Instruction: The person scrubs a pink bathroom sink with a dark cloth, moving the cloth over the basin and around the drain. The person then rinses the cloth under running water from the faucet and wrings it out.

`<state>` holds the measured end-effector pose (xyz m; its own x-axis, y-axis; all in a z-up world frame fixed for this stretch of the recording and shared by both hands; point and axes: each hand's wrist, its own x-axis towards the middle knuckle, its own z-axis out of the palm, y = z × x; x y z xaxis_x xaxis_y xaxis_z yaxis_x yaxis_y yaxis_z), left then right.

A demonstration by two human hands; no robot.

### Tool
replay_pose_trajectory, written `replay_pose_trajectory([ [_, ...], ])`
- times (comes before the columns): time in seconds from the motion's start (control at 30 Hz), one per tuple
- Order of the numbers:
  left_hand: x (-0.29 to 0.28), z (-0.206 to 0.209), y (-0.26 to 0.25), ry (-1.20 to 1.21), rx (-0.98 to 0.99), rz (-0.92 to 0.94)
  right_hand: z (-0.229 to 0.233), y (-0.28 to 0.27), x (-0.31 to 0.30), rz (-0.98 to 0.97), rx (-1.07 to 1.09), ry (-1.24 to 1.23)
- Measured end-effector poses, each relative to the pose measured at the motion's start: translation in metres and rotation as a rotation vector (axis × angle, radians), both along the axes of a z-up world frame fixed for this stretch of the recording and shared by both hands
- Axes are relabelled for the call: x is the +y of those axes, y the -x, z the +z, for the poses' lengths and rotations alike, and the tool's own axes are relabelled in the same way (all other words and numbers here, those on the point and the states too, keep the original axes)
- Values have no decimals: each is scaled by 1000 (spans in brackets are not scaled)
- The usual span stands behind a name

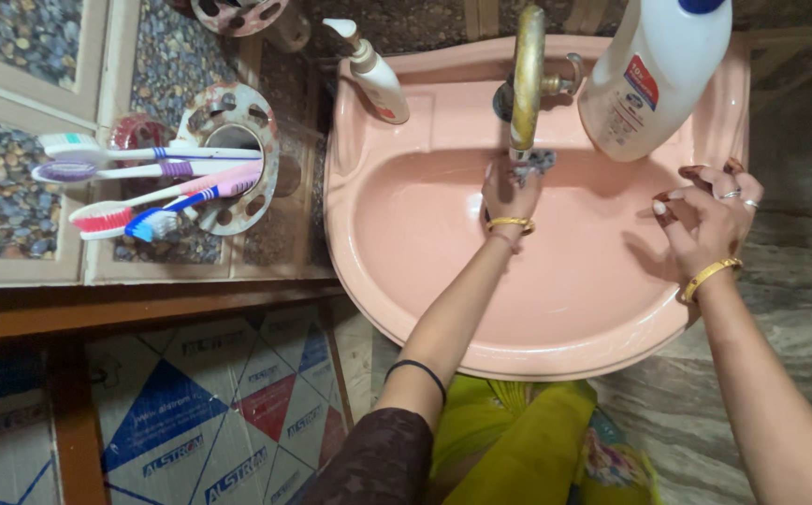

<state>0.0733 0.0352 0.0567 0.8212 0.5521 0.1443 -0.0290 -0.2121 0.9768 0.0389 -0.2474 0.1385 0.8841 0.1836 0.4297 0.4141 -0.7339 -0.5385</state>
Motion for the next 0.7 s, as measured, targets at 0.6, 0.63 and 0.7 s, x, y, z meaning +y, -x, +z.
replay_pose_trajectory([
  [0.6,-40,-40,5,-417,568,-845,0,4,-1,-25,13,19],
  [0.63,-31,-41,17,-579,728,-1011,0,3,1,-26,16,11],
  [0.7,2,-44,48,-564,783,-1171,3,1,3,-27,19,0],
])
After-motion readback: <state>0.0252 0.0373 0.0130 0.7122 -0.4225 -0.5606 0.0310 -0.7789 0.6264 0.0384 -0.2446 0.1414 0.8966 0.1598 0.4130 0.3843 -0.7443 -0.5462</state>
